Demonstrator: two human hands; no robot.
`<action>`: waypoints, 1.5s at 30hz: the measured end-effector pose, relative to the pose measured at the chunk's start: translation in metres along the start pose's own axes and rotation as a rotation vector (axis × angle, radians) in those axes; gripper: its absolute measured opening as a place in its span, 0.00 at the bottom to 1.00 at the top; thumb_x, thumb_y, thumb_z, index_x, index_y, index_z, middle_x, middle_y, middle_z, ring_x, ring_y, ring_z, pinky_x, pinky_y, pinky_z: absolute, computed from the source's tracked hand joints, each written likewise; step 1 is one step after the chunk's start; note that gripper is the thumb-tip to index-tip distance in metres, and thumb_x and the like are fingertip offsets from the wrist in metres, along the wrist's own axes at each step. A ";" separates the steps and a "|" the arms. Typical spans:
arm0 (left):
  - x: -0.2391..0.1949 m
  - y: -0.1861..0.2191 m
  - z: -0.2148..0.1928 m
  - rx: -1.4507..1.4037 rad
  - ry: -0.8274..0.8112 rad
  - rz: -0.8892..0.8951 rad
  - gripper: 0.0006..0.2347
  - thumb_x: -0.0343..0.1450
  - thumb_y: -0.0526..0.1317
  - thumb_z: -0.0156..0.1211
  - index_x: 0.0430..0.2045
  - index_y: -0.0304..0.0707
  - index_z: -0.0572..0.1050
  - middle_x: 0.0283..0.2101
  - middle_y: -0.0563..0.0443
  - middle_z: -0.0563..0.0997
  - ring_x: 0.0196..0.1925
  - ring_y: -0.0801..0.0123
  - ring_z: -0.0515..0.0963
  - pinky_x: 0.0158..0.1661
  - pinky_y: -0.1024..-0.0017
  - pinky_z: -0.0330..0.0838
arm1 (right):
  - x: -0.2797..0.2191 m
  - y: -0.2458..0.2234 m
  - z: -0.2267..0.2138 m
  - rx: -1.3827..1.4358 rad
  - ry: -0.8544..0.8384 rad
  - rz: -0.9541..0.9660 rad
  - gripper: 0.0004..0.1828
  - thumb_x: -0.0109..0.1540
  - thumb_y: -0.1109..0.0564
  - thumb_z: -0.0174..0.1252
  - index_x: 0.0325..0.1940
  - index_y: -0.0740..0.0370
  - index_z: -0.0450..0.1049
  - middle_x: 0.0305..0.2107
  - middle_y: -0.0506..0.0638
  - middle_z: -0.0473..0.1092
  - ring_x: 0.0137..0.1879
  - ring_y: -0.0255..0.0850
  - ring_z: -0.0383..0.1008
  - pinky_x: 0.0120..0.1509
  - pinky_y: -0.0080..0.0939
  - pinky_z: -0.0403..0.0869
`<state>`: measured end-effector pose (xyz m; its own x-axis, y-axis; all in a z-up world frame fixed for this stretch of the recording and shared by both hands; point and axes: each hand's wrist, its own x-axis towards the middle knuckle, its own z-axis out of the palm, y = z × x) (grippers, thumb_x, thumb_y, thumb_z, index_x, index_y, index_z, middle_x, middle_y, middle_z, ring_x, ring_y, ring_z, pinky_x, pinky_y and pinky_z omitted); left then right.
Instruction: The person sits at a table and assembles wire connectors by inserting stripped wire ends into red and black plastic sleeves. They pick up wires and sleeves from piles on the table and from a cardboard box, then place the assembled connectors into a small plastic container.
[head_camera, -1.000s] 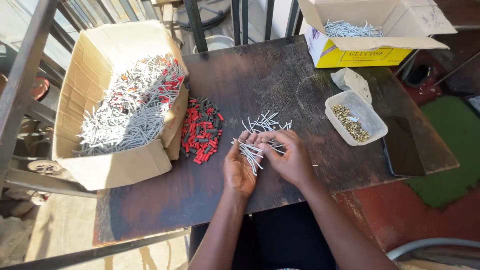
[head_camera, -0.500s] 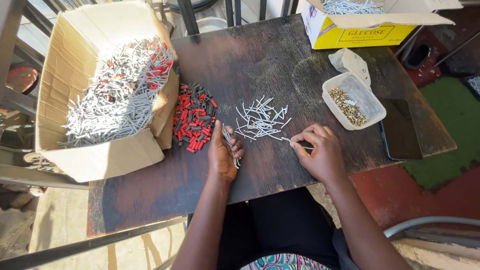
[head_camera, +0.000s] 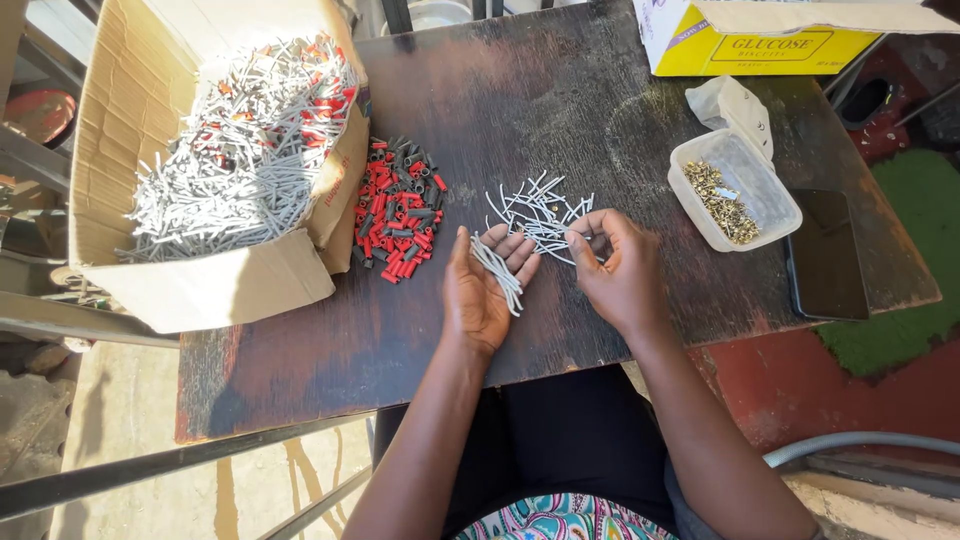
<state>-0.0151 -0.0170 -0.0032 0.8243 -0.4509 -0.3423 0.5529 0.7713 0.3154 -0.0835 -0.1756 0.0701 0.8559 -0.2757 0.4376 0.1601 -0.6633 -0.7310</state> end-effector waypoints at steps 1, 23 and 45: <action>0.006 -0.005 -0.004 0.000 0.003 -0.002 0.23 0.76 0.59 0.51 0.41 0.36 0.78 0.39 0.38 0.85 0.43 0.54 0.87 0.46 0.57 0.84 | 0.001 -0.014 0.006 0.000 -0.001 0.003 0.01 0.63 0.62 0.65 0.37 0.60 0.78 0.24 0.53 0.74 0.32 0.49 0.78 0.43 0.43 0.73; 0.011 0.011 -0.031 0.017 -0.034 -0.009 0.15 0.77 0.49 0.52 0.43 0.35 0.77 0.38 0.40 0.85 0.40 0.57 0.87 0.42 0.61 0.85 | 0.022 0.029 0.030 -0.572 -0.325 -0.088 0.08 0.59 0.49 0.65 0.40 0.49 0.78 0.39 0.47 0.69 0.51 0.52 0.72 0.51 0.57 0.73; -0.006 0.006 -0.007 -0.096 -0.082 0.113 0.25 0.77 0.57 0.48 0.51 0.31 0.74 0.50 0.35 0.83 0.47 0.56 0.86 0.44 0.61 0.85 | 0.015 -0.048 0.037 0.038 -0.221 -0.199 0.05 0.59 0.59 0.65 0.39 0.58 0.82 0.28 0.56 0.76 0.40 0.57 0.78 0.50 0.54 0.74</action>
<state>-0.0176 -0.0066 -0.0053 0.8899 -0.3910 -0.2348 0.4451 0.8569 0.2601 -0.0604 -0.1220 0.0928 0.8914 0.0177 0.4529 0.3501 -0.6613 -0.6634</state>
